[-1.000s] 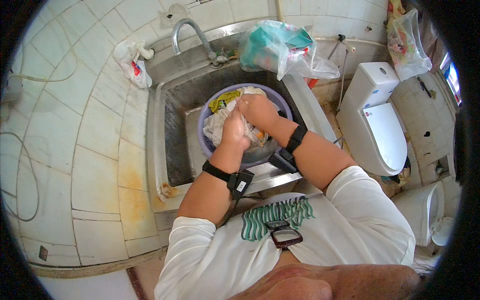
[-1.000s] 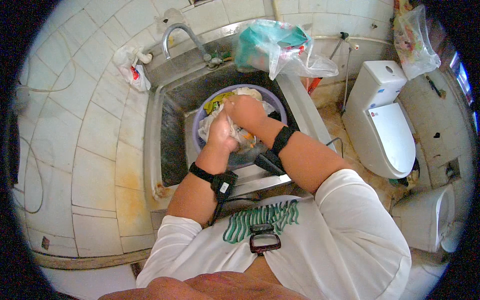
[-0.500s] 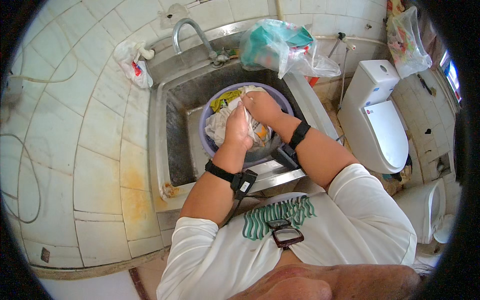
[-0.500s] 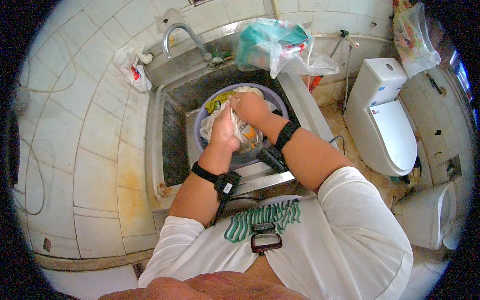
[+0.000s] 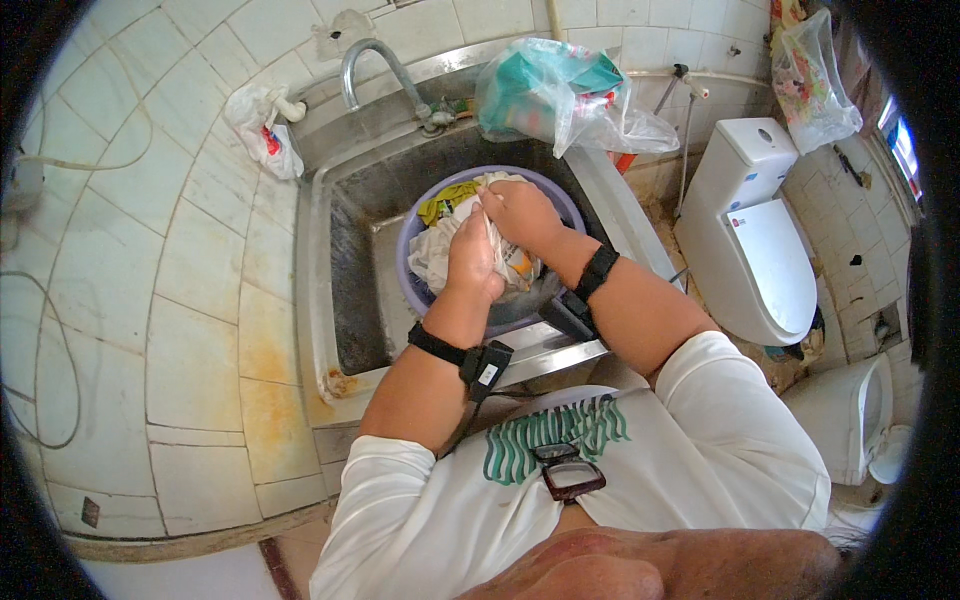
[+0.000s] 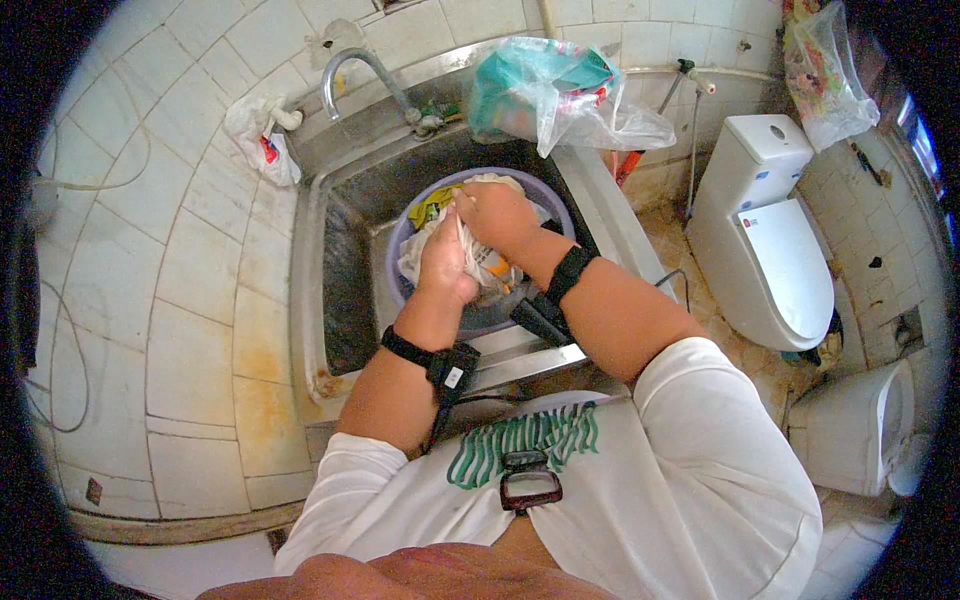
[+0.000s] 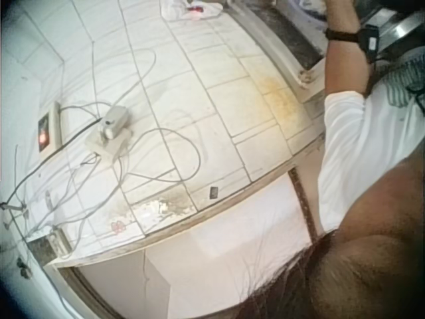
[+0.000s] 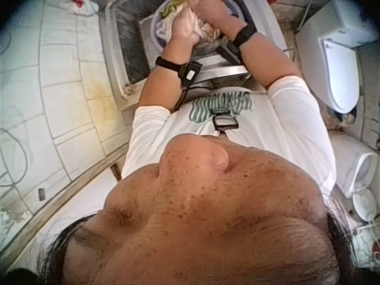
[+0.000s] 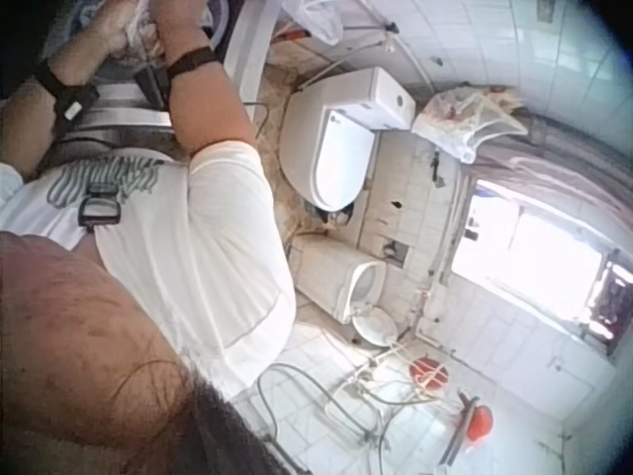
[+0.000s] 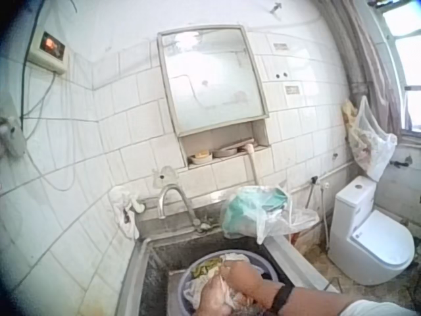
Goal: The person washes clothes by hand in a plastic basin inside a sink, rubbing and scrubbing the fabric between their hands.
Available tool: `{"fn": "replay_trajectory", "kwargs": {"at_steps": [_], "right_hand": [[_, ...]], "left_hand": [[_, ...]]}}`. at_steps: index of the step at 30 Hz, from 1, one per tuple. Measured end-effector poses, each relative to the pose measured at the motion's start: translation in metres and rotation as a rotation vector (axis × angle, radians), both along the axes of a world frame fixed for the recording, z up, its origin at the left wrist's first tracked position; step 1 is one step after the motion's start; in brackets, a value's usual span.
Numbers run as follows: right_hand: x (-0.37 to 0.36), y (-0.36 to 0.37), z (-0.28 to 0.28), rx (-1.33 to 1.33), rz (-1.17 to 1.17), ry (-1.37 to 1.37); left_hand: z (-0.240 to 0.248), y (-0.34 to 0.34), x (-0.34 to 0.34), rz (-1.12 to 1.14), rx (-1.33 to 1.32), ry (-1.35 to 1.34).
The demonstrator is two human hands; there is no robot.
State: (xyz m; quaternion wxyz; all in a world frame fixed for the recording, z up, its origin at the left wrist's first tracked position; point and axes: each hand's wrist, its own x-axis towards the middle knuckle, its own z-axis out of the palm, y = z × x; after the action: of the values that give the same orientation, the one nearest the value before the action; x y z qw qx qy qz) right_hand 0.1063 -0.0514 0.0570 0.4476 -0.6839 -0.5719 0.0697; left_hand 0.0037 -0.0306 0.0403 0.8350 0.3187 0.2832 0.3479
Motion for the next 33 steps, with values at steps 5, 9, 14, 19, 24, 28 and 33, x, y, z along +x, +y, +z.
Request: {"fn": "replay_trajectory", "kwargs": {"at_steps": [5,9,14,19,24,28,33], "right_hand": [[-0.004,-0.014,0.014,-0.082,0.076,-0.075],[-0.009,-0.019,0.013,0.117,0.291,-0.079],[0.000,-0.007,0.002,-0.007,0.158,-0.010],[0.002,-0.003,-0.008,-0.071,0.041,-0.021],[-0.008,-0.012,0.005,-0.017,0.199,-0.066],[-0.019,-0.024,0.015,0.042,0.338,-0.115],[0.001,0.002,-0.014,-0.082,0.027,-0.019]], "left_hand": [[-0.005,0.003,0.000,0.017,-0.013,0.000],[-0.001,0.003,-0.006,0.082,-0.081,0.102],[-0.007,0.006,-0.003,0.046,0.036,0.009],[-0.005,0.005,-0.001,0.045,-0.003,0.060],[-0.027,0.021,-0.004,0.008,-0.017,-0.038],[-0.009,0.010,-0.012,0.026,-0.072,-0.029],[-0.020,0.015,-0.001,-0.065,-0.027,-0.032]]}}
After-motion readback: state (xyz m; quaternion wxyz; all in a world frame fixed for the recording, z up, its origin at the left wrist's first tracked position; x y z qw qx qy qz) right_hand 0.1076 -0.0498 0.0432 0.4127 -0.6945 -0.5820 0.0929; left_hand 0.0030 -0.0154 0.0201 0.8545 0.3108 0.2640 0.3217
